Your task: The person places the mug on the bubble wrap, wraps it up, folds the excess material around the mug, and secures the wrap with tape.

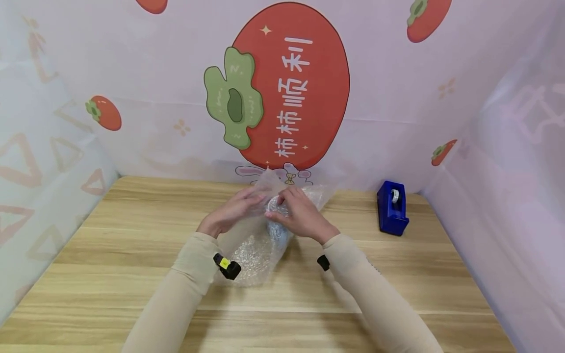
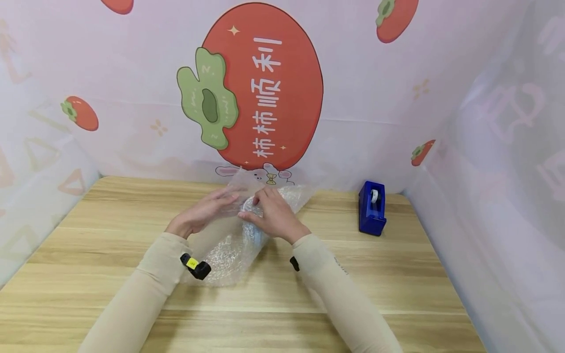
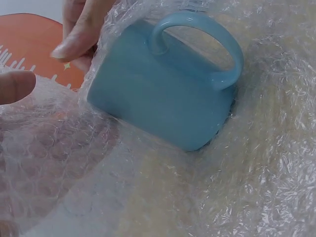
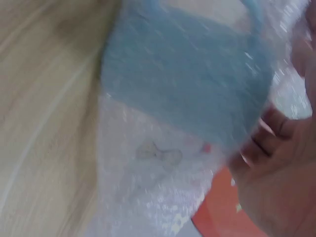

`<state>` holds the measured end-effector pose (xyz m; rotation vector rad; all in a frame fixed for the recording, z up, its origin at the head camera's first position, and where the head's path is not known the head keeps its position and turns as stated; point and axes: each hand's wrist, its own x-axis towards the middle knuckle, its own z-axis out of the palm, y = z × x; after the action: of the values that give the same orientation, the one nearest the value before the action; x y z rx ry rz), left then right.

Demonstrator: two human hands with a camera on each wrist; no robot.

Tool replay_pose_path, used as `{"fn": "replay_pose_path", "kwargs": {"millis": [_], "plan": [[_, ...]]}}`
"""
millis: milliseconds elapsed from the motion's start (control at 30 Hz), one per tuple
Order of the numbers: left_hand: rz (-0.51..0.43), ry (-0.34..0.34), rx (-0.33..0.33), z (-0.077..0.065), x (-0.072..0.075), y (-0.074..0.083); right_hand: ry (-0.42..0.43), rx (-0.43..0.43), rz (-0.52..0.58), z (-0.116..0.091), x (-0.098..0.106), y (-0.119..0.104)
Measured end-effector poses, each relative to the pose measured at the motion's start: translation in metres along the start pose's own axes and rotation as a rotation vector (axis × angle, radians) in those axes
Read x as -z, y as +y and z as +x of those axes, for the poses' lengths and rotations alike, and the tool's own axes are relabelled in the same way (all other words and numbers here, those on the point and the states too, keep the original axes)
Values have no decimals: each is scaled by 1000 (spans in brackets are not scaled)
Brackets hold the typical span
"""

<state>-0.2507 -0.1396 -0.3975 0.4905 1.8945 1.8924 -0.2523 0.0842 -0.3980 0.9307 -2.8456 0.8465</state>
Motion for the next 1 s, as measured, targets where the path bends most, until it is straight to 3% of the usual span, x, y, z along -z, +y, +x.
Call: {"fn": "replay_pose_path", "kwargs": {"millis": [133, 267, 467, 667, 867, 1000], "plan": [[-1, -5, 6, 0, 0, -1, -59, -37, 78, -3, 8, 2], [17, -20, 5, 1, 0, -2, -50, -65, 105, -4, 9, 2], [93, -29, 9, 0, -2, 0, 38, -62, 92, -7, 4, 3], [161, -35, -17, 0, -7, 3, 174, -135, -33, -11, 1, 1], [301, -8, -15, -2, -11, 5, 196, -261, 40, -15, 1, -7], [428, 13, -26, -2, -14, 4, 215, -259, 54, -18, 1, -7]]}}
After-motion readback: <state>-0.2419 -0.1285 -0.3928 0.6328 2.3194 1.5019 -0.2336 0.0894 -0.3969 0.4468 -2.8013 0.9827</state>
